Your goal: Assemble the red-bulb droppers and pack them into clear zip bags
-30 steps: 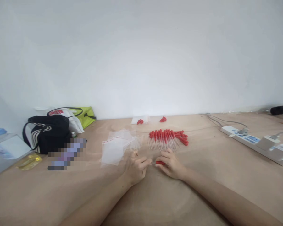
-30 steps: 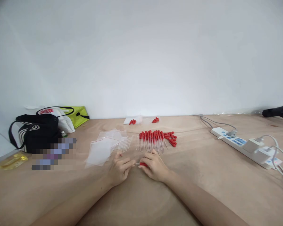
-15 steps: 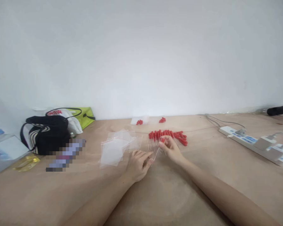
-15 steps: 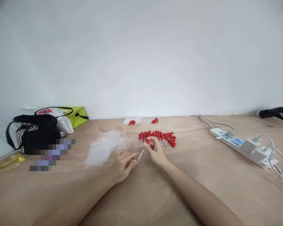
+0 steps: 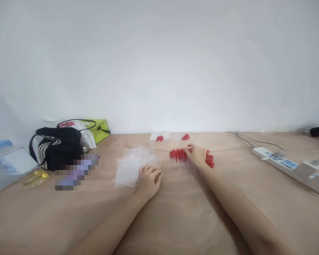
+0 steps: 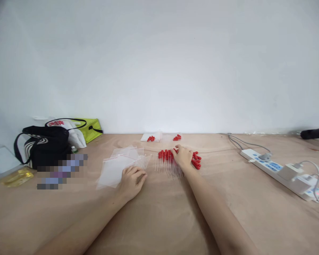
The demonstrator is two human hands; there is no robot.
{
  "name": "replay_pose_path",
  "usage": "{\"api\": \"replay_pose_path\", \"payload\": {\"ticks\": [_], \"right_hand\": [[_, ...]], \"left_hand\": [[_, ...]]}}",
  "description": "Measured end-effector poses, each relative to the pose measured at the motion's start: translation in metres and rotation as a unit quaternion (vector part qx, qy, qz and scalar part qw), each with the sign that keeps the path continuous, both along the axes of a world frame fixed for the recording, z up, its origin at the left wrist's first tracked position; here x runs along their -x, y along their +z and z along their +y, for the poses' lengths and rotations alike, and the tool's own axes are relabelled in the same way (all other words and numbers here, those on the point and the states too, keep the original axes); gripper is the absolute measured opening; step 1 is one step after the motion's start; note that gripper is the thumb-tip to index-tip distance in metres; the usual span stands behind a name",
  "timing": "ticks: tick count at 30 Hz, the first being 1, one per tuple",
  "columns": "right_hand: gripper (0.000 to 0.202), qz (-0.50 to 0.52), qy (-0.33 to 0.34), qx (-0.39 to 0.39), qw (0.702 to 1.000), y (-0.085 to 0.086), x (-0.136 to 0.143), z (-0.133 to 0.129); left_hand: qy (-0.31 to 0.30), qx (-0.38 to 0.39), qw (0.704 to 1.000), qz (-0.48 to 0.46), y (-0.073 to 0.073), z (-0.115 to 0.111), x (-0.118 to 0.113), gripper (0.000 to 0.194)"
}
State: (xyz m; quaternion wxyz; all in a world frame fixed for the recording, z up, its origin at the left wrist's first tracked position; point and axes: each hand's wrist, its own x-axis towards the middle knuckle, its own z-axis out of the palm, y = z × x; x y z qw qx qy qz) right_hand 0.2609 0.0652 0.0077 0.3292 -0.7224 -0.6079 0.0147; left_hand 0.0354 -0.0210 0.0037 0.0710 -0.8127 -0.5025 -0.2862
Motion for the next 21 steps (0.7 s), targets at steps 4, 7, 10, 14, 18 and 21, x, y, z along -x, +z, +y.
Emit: {"api": "replay_pose_path", "payload": {"ticks": [4, 7, 10, 14, 18, 21], "right_hand": [[0.035, 0.026, 0.033, -0.046, 0.998, -0.006, -0.012, -0.014], [0.034, 0.023, 0.041, -0.105, 0.993, -0.014, -0.028, -0.031], [0.032, -0.004, 0.025, -0.139, 0.99, -0.024, -0.045, -0.05], [0.029, -0.032, 0.014, -0.14, 0.989, -0.032, -0.062, -0.068], [0.026, -0.035, -0.001, -0.125, 0.992, -0.03, -0.068, -0.072], [0.024, -0.038, 0.002, -0.099, 0.994, -0.028, -0.067, -0.07]], "left_hand": [[0.033, 0.002, 0.999, 0.035, 0.005, 0.007, -0.01, 0.02], [0.078, 0.013, 0.995, 0.057, 0.01, 0.02, -0.025, 0.02], [0.126, 0.033, 0.99, 0.057, 0.013, 0.038, -0.042, 0.019], [0.169, 0.068, 0.982, 0.059, 0.011, 0.063, -0.057, 0.022], [0.158, 0.078, 0.982, 0.067, 0.008, 0.074, -0.061, 0.021], [0.146, 0.089, 0.982, 0.079, 0.007, 0.075, -0.06, 0.02]]}}
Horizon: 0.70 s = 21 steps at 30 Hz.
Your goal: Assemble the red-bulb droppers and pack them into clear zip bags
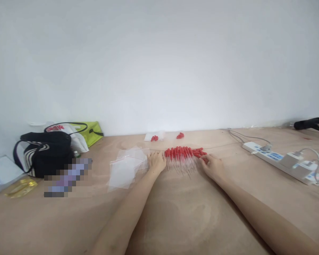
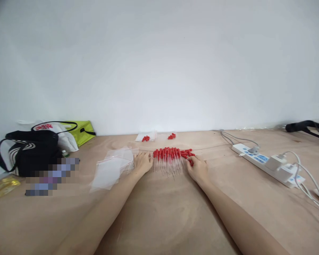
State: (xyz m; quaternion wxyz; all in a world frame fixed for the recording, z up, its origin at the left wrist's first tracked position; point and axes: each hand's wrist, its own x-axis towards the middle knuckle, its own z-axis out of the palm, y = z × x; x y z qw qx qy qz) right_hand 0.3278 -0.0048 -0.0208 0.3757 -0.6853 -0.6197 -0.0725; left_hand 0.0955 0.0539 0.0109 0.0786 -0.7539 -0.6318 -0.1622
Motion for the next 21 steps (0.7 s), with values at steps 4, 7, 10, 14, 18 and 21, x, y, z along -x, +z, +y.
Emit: {"api": "replay_pose_path", "payload": {"ticks": [4, 7, 10, 14, 18, 21], "right_hand": [[0.023, -0.012, -0.015, 0.035, 0.999, 0.0, 0.0, 0.003], [0.021, -0.027, -0.052, 0.046, 0.997, 0.0, -0.001, 0.004], [0.02, -0.03, -0.072, 0.069, 0.995, 0.001, -0.001, 0.005], [0.022, -0.014, -0.076, 0.087, 0.993, -0.001, -0.001, 0.007], [0.021, -0.011, -0.069, 0.078, 0.994, -0.004, -0.002, 0.01], [0.02, 0.021, -0.061, 0.029, 0.998, -0.003, -0.001, 0.009]], "left_hand": [[0.008, 0.016, 1.0, 0.005, 0.0, -0.004, 0.005, 0.021], [0.016, 0.019, 1.0, 0.009, 0.0, -0.009, 0.011, 0.023], [0.015, 0.013, 1.0, 0.014, -0.001, -0.014, 0.016, 0.022], [0.001, 0.008, 1.0, 0.02, 0.001, -0.018, 0.016, 0.022], [-0.007, -0.002, 1.0, 0.012, 0.005, -0.024, 0.013, 0.022], [-0.021, -0.021, 1.0, -0.004, 0.008, -0.035, 0.016, 0.021]]}}
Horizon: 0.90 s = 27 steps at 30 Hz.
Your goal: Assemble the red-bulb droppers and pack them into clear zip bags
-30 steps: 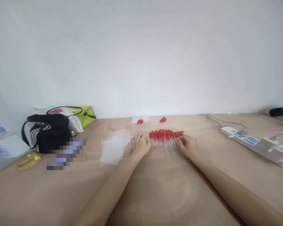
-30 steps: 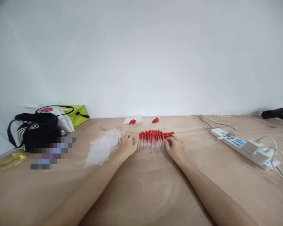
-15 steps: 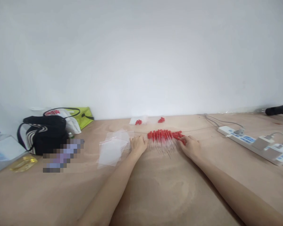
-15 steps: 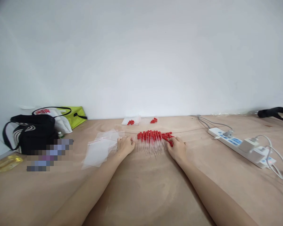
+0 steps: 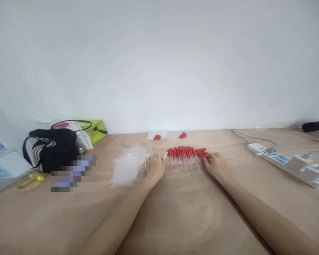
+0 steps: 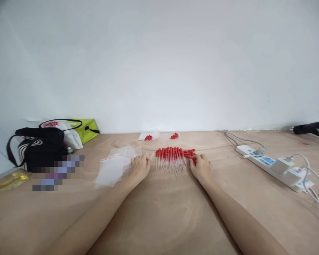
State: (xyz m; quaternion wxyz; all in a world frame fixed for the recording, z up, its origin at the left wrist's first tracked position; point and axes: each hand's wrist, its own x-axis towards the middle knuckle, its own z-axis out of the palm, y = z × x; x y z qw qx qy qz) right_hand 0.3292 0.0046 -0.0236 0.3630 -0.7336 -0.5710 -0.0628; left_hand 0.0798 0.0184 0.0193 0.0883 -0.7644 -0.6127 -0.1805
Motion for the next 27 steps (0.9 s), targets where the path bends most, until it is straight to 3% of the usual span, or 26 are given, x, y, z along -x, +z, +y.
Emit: {"api": "replay_pose_path", "payload": {"ticks": [3, 6, 8, 12, 17, 27], "right_hand": [[0.021, 0.084, 0.063, -0.081, 0.991, 0.004, 0.009, -0.006], [0.019, 0.163, 0.205, -0.117, 0.958, 0.008, 0.032, -0.019], [0.018, 0.172, 0.287, -0.112, 0.936, 0.008, 0.053, -0.029], [0.022, 0.182, 0.377, -0.064, 0.906, 0.008, 0.092, -0.041], [0.021, 0.223, 0.395, -0.036, 0.89, 0.009, 0.112, -0.041], [0.017, 0.263, 0.407, -0.022, 0.875, 0.005, 0.109, -0.036]], "left_hand": [[-0.073, -0.023, 0.996, -0.053, -0.002, -0.018, 0.011, 0.018], [-0.153, -0.023, 0.984, -0.087, -0.007, -0.036, 0.027, 0.017], [-0.181, -0.035, 0.978, -0.1, -0.011, -0.045, 0.037, 0.017], [-0.197, -0.046, 0.974, -0.102, -0.014, -0.052, 0.048, 0.023], [-0.193, -0.034, 0.976, -0.099, -0.014, -0.051, 0.047, 0.023], [-0.213, -0.023, 0.973, -0.088, -0.014, -0.05, 0.047, 0.024]]}}
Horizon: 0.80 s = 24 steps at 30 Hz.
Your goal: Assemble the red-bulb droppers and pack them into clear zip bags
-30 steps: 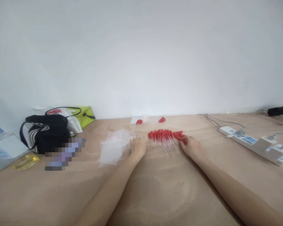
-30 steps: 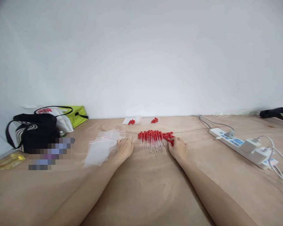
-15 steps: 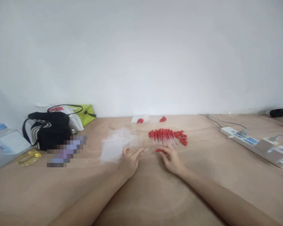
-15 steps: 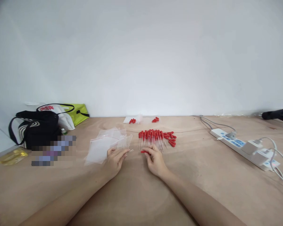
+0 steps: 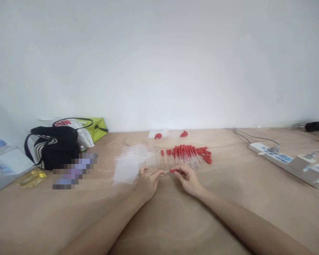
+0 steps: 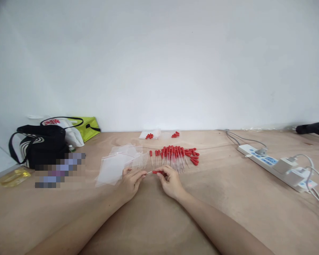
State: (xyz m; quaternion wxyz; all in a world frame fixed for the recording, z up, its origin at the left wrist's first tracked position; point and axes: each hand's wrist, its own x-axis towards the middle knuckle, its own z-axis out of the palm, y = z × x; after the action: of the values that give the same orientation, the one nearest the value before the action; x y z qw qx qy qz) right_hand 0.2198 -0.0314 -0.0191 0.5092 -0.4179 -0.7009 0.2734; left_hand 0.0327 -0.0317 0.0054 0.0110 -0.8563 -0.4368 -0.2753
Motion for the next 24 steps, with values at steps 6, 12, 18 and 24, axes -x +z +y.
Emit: {"api": "replay_pose_path", "payload": {"ticks": [6, 12, 18, 24], "right_hand": [[0.012, -0.018, -0.003, -0.002, 1.0, 0.001, 0.0, -0.001], [0.011, -0.034, 0.02, -0.045, 0.998, 0.005, -0.003, -0.004], [0.014, -0.081, 0.062, -0.081, 0.992, 0.007, -0.01, -0.006], [0.017, -0.129, 0.082, -0.102, 0.983, 0.012, -0.011, -0.009]], "left_hand": [[-0.022, 0.006, 1.0, 0.014, 0.002, -0.002, -0.001, 0.025], [-0.064, 0.019, 0.998, 0.015, -0.003, 0.0, 0.0, 0.031], [-0.084, 0.012, 0.995, 0.055, -0.001, -0.001, 0.0, 0.033], [-0.064, -0.007, 0.996, 0.062, 0.002, -0.009, -0.004, 0.031]]}}
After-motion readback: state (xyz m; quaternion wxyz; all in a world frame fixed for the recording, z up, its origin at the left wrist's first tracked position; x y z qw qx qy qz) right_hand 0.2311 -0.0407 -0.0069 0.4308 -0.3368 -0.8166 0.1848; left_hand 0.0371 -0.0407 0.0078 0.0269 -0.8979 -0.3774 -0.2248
